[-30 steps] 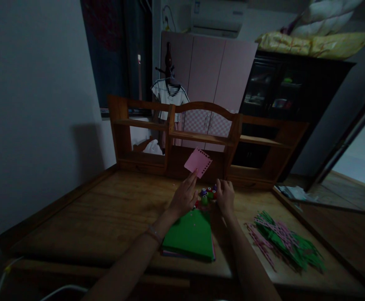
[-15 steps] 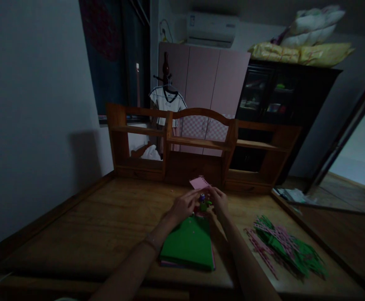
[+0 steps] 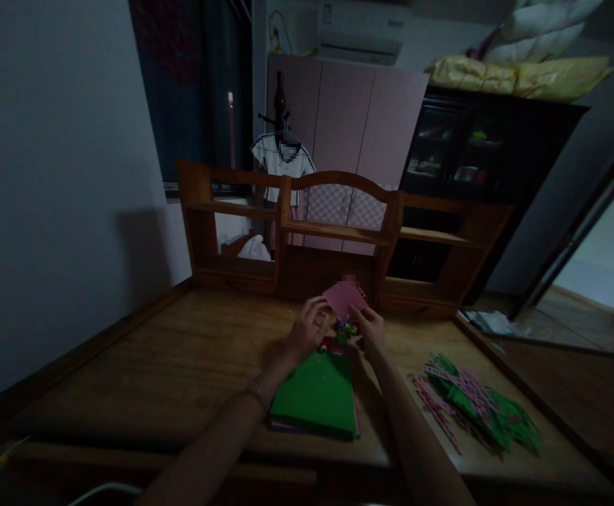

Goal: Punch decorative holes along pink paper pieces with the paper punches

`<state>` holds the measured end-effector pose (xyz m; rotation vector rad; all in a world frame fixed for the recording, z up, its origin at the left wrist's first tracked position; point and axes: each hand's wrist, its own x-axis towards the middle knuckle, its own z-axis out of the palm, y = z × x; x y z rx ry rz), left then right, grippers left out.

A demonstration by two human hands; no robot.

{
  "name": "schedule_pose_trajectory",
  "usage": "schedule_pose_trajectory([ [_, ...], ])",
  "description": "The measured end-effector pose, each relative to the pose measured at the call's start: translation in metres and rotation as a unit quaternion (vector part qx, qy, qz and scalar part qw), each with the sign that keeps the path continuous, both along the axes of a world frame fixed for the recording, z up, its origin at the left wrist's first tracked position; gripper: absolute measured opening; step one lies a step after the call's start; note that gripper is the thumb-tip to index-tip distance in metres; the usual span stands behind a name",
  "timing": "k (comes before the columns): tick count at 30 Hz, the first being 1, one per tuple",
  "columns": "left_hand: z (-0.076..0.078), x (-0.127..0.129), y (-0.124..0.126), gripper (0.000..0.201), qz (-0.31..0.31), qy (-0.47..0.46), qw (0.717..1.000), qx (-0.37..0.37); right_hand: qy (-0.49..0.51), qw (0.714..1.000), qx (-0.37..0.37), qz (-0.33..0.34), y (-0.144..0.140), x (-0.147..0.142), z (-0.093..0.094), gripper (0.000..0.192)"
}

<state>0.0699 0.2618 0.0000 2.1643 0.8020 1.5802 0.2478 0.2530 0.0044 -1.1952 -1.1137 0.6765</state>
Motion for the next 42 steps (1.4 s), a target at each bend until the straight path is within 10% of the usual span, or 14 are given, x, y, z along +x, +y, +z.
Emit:
schedule_pose_trajectory([
  [4, -0.012, -0.001, 0.020, 0.042, 0.027, -0.149, 0.975, -0.163, -0.032, 0.999, 0.011, 0.032, 0.001, -0.004, -0.001, 0.040],
  [9, -0.027, -0.001, 0.036, 0.040, -0.048, -0.112, 0.953, -0.279, -0.087, 0.991, 0.047, 0.086, 0.006, -0.011, -0.008, 0.038],
  [13, -0.031, 0.002, 0.037, 0.037, -0.100, -0.102, 0.944, -0.296, -0.220, 0.971, 0.089, 0.012, 0.002, -0.014, -0.007, 0.039],
  [20, -0.033, -0.008, 0.044, 0.041, 0.018, -0.157, 0.934, -0.319, -0.502, 0.856, 0.095, -0.080, 0.010, -0.007, -0.020, 0.037],
  [31, -0.042, -0.007, 0.051, 0.040, 0.032, -0.174, 0.926, -0.334, -0.594, 0.798, 0.040, -0.091, 0.017, -0.010, -0.034, 0.029],
  [37, -0.041, -0.007, 0.050, 0.041, 0.011, -0.183, 0.919, -0.349, -0.562, 0.819, 0.036, -0.109, 0.017, -0.014, -0.033, 0.024],
  [42, -0.039, -0.007, 0.050, 0.044, -0.009, -0.216, 0.913, -0.347, -0.348, 0.924, 0.090, -0.132, 0.013, -0.020, -0.022, 0.031],
])
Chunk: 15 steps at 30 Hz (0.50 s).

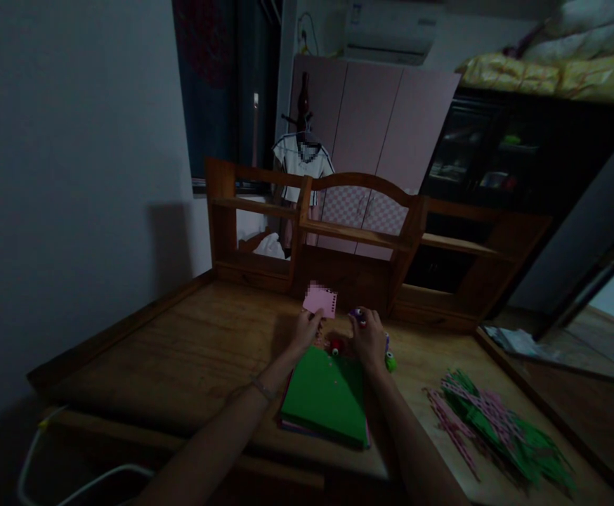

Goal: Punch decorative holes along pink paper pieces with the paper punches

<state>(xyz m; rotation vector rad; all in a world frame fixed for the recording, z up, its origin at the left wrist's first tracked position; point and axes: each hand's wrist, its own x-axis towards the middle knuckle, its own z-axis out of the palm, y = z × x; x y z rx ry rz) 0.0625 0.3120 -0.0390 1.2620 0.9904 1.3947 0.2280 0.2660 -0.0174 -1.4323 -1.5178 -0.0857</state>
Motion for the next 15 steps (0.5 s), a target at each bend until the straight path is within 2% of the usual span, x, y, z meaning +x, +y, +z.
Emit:
schedule_pose_trajectory([
  [2, 0.001, -0.001, 0.000, 0.046, -0.011, -0.012, 1.000, -0.001, 0.146, 0.986, -0.003, 0.076, 0.001, 0.000, 0.001, 0.036],
  [6, 0.001, -0.002, 0.000, 0.045, -0.002, -0.013, 1.000, 0.006, 0.380, 0.898, -0.045, 0.218, 0.009, 0.002, -0.004, 0.042],
  [11, 0.002, -0.002, -0.002, 0.040, 0.006, 0.009, 0.999, 0.048, 0.494, 0.814, -0.066, 0.298, 0.014, 0.003, -0.008, 0.041],
  [15, 0.005, 0.002, -0.005, 0.036, -0.002, 0.007, 1.000, 0.020, 0.542, 0.765, -0.069, 0.341, 0.011, 0.003, -0.005, 0.034],
])
